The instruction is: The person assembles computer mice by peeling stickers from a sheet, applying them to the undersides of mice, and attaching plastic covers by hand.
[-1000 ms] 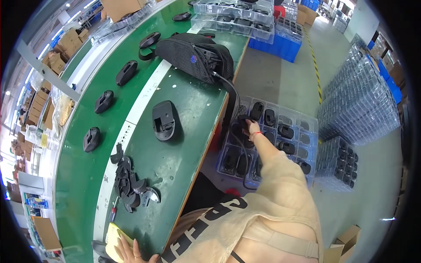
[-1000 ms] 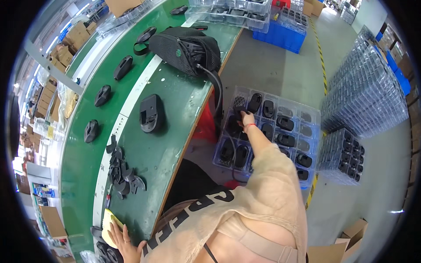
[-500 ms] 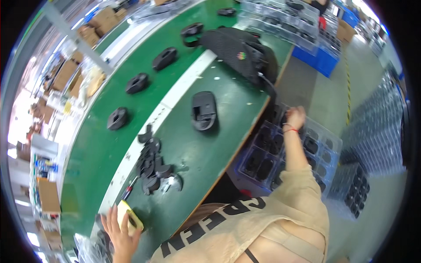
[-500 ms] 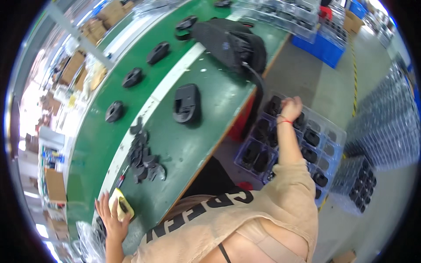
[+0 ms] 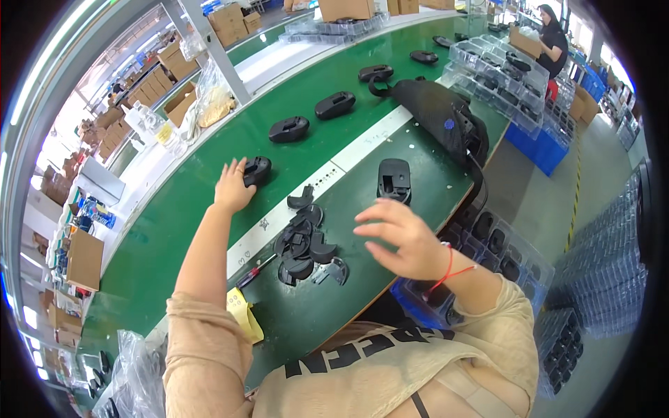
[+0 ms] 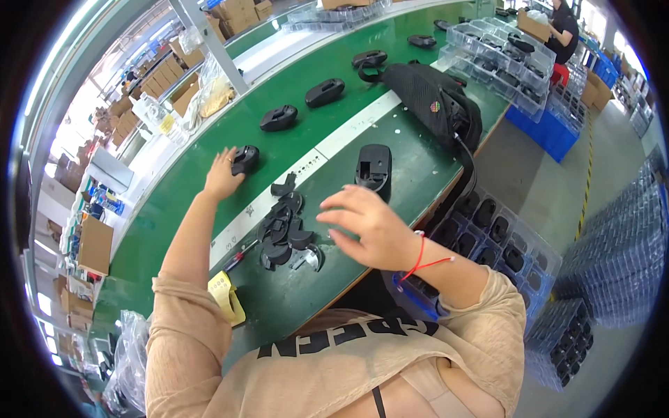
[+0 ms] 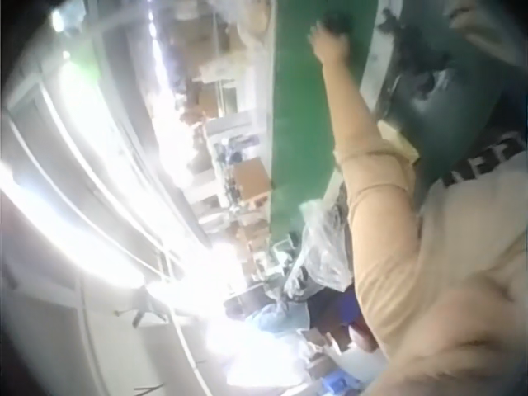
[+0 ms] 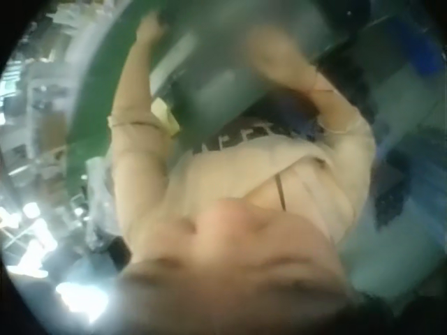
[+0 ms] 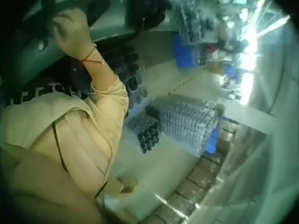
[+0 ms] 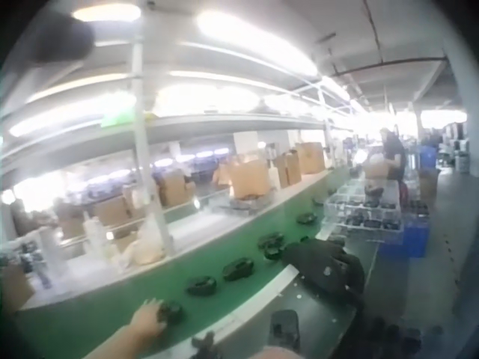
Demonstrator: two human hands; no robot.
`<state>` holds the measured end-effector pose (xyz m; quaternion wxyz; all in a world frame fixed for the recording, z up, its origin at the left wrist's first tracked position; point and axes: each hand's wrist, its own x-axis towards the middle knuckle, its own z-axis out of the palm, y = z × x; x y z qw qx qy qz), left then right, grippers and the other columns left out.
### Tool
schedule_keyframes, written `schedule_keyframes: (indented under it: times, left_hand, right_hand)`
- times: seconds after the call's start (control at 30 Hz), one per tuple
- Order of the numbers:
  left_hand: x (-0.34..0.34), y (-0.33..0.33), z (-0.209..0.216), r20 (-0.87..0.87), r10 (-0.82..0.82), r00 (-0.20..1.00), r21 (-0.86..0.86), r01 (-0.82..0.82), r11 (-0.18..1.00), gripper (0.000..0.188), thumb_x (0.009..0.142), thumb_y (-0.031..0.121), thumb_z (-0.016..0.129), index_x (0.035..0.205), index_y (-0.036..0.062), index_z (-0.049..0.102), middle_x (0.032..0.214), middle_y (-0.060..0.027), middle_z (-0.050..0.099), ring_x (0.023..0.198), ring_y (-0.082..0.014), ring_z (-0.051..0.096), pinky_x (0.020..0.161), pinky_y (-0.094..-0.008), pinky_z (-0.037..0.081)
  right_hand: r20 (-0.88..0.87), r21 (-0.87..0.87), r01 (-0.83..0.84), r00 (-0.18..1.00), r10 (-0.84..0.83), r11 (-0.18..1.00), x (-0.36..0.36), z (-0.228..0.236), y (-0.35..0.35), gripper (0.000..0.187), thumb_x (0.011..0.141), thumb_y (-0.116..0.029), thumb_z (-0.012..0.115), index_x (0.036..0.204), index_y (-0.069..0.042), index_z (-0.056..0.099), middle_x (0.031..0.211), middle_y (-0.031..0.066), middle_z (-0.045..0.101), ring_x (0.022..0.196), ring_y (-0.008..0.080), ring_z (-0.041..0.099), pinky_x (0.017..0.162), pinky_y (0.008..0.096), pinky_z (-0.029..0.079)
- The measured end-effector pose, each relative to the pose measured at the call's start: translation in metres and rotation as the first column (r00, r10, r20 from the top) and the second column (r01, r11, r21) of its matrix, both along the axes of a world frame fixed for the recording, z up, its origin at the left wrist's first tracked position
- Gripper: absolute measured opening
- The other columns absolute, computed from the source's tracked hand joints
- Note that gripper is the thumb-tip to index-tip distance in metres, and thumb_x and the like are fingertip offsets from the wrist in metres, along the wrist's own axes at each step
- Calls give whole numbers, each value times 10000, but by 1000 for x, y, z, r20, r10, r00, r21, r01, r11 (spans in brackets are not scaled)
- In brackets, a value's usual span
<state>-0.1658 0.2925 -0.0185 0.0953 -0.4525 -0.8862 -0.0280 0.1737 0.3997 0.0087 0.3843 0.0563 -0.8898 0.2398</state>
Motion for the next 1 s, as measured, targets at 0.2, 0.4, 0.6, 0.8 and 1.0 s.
schedule_keyframes:
  times: [0.2,0.4,0.6,0.8,1.0]
  left_hand:
    - [11,8,-1,144,36,989,157,-59,986,542,692,248,627,1172,94,429,1154,-103,487,1065,-248,457,880,-341,373]
    - [136,9,64,-314,-634,707,-54,653,755,440,715,130,542,1145,103,451,1210,-125,429,1090,-309,429,848,-407,377]
    - [247,-4,80,-134,-842,522,-35,847,530,407,734,84,485,1138,131,468,1224,-126,418,1122,-303,406,889,-423,330]
    - [237,-51,82,-18,-724,689,-55,722,689,506,619,36,637,1095,44,465,1143,-148,478,1039,-315,460,888,-413,331]
    - [214,-93,92,295,-246,923,82,232,969,481,680,139,657,1114,10,494,1152,-191,474,1069,-276,450,892,-367,354]
  right_hand:
    - [47,-121,-76,995,82,990,5,-2,-11,248,711,-56,567,957,-37,548,954,108,532,893,263,508,819,343,396]
    - [-3,-951,-104,945,328,291,25,-15,-13,595,832,-170,506,1306,-58,165,1133,141,415,945,170,497,837,293,388]
    - [-25,-878,-90,989,144,469,60,-17,-18,623,812,-199,546,1298,-50,186,1217,123,361,1128,180,352,924,312,301]
    - [-75,-997,-76,635,-769,35,174,-87,78,598,762,-227,587,1147,33,212,893,187,493,529,252,569,438,317,462]
    - [627,-759,55,329,-706,-649,343,-331,116,271,734,-225,600,908,-52,484,755,87,520,575,221,530,444,303,449]
